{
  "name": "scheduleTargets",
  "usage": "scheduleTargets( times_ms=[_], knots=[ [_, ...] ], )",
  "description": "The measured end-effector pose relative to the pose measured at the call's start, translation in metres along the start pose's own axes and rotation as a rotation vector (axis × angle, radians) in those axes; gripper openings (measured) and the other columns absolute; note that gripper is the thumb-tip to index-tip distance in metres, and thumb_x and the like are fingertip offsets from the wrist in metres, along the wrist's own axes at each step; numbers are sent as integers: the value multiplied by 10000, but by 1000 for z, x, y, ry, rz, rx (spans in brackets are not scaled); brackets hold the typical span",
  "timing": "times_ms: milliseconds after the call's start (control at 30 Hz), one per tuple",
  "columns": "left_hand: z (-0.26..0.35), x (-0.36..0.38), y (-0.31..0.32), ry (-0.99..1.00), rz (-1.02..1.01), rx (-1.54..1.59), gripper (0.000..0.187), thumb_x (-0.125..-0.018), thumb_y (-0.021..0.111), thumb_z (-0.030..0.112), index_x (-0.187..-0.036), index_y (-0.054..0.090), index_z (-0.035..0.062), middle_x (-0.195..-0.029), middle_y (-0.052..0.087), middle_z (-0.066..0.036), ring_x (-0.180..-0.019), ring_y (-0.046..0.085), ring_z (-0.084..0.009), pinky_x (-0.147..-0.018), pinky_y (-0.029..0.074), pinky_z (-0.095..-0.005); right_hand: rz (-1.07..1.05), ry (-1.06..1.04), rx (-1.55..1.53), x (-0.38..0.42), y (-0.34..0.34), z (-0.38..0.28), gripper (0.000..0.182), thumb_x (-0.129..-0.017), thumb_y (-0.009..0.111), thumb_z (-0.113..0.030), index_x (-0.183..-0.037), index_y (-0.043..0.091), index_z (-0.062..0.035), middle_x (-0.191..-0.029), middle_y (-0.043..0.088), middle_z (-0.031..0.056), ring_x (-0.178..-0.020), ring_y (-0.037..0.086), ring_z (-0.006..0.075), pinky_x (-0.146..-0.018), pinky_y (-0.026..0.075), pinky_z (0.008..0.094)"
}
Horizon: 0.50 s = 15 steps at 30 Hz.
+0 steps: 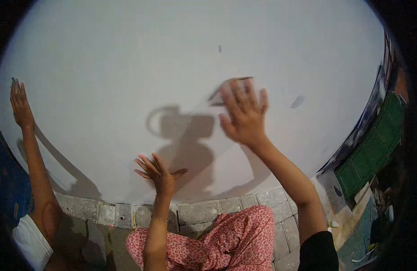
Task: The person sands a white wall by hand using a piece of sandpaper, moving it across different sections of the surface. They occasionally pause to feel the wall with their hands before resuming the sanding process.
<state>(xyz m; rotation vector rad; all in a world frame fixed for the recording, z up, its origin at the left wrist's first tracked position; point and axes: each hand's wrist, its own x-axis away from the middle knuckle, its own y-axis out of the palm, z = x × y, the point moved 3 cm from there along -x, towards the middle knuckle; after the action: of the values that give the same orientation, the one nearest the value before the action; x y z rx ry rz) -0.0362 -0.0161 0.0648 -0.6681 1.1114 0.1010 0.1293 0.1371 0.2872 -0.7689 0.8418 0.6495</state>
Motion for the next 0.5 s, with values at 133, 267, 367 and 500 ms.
scheduleTargets(
  times_ms=[133,267,367,500],
  knots=[
    [-2,0,2,32,43,-1,1356,-548,588,810,-1469,-55,52,-1476,-130,-325,-1358,-124,-513,-995,-79,-708,203,539,56,51,-14,86,658,-908,452,-326,-1478,209,-105,-1544,138,135,-1429,57,317,-1084,6,545],
    [-2,0,2,38,46,7,1318,-568,540,825,-1475,-63,83,-1476,-138,-322,-1361,-133,-502,-993,-81,-709,264,710,-1,91,-2,95,674,-927,409,-340,-1478,147,-53,-1541,80,186,-1422,32,355,-1077,6,555],
    [0,0,-1,45,46,3,1306,-577,526,830,-1476,-70,94,-1474,-153,-318,-1363,-140,-494,-992,-86,-707,138,634,-86,100,6,48,728,-915,411,-390,-1471,126,-16,-1534,54,216,-1415,17,385,-1055,-15,586],
    [-2,1,1,51,31,0,1300,-584,525,829,-1478,-77,102,-1474,-174,-306,-1366,-147,-483,-994,-93,-700,-30,518,75,104,3,46,694,-922,390,-402,-1480,149,-66,-1545,85,168,-1421,28,362,-1035,-21,612]
  ],
)
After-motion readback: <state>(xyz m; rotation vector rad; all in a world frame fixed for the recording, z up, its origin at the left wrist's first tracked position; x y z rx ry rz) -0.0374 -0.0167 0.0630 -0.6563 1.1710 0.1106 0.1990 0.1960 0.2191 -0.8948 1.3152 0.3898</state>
